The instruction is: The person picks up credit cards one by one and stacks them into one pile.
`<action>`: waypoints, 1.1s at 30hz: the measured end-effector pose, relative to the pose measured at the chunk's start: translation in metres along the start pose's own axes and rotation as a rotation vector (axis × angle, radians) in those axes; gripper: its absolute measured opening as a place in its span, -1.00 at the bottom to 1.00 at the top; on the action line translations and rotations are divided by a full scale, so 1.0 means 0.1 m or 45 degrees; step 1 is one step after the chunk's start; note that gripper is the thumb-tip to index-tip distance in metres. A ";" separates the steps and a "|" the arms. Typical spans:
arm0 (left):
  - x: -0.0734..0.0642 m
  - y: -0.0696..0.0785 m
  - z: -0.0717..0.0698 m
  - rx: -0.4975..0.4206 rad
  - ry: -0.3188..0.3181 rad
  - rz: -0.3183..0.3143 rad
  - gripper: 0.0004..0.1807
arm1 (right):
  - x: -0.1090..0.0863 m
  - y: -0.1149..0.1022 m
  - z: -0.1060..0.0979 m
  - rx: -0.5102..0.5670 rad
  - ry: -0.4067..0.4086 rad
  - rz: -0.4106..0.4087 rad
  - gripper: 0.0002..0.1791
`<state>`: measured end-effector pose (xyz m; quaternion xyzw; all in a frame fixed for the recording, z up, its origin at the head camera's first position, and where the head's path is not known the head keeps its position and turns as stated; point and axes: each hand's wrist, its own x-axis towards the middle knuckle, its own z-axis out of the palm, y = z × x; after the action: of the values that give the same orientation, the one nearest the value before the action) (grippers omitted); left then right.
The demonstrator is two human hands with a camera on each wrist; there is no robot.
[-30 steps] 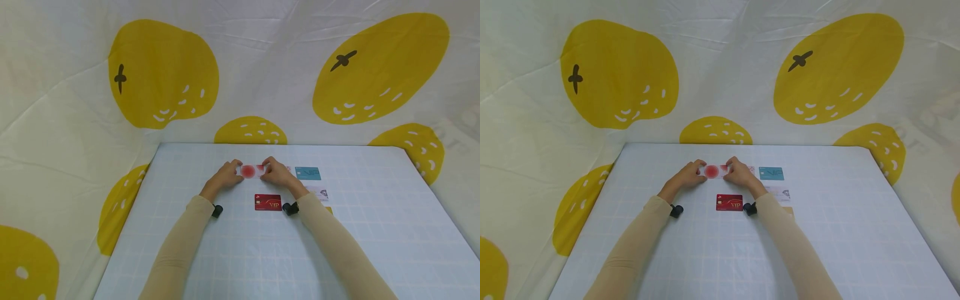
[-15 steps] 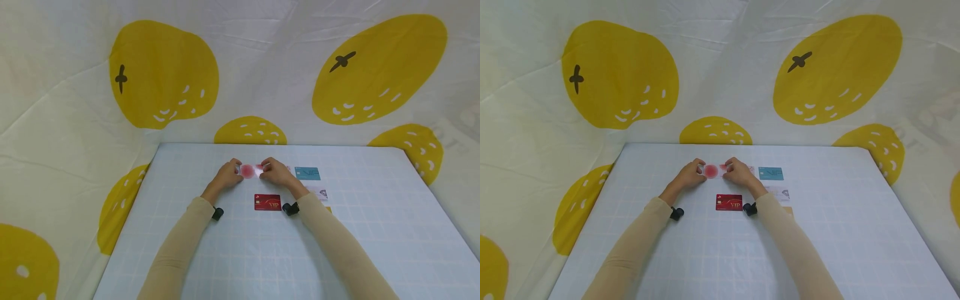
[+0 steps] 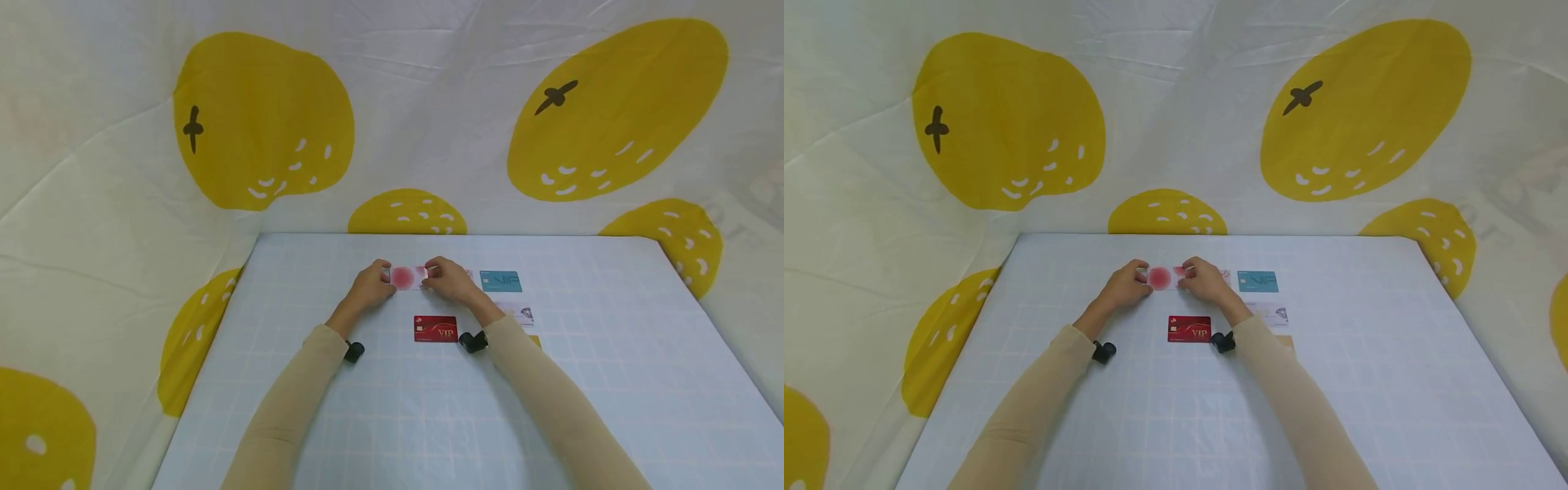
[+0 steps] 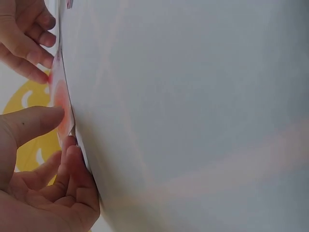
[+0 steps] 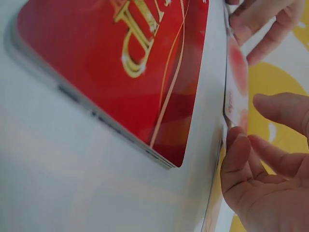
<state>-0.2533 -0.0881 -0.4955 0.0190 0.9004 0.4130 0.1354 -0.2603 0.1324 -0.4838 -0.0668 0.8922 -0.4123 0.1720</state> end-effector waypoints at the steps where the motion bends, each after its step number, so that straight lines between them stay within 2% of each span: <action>1: -0.01 0.00 -0.01 -0.014 0.004 -0.001 -0.44 | 0.00 0.00 0.00 0.009 0.004 0.000 -0.49; 11: -0.06 -0.03 -0.01 -0.117 0.051 -0.020 -0.53 | -0.07 0.01 -0.01 0.110 0.032 -0.019 -0.48; 21: -0.20 0.03 -0.06 -0.313 -0.014 -0.020 -0.52 | -0.25 0.00 -0.11 0.177 0.059 -0.079 -0.50; 26: -0.26 0.04 -0.06 -0.346 -0.044 0.009 -0.55 | -0.37 0.01 -0.12 0.209 0.067 -0.080 -0.49; 33: -0.39 0.02 -0.03 -0.398 -0.093 0.102 -0.58 | -0.58 0.05 -0.11 0.252 0.083 -0.100 -0.48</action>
<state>-0.2171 -0.0946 -0.4835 0.0488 0.8181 0.5522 0.1527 -0.2100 0.1586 -0.4662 -0.0710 0.8489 -0.5069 0.1323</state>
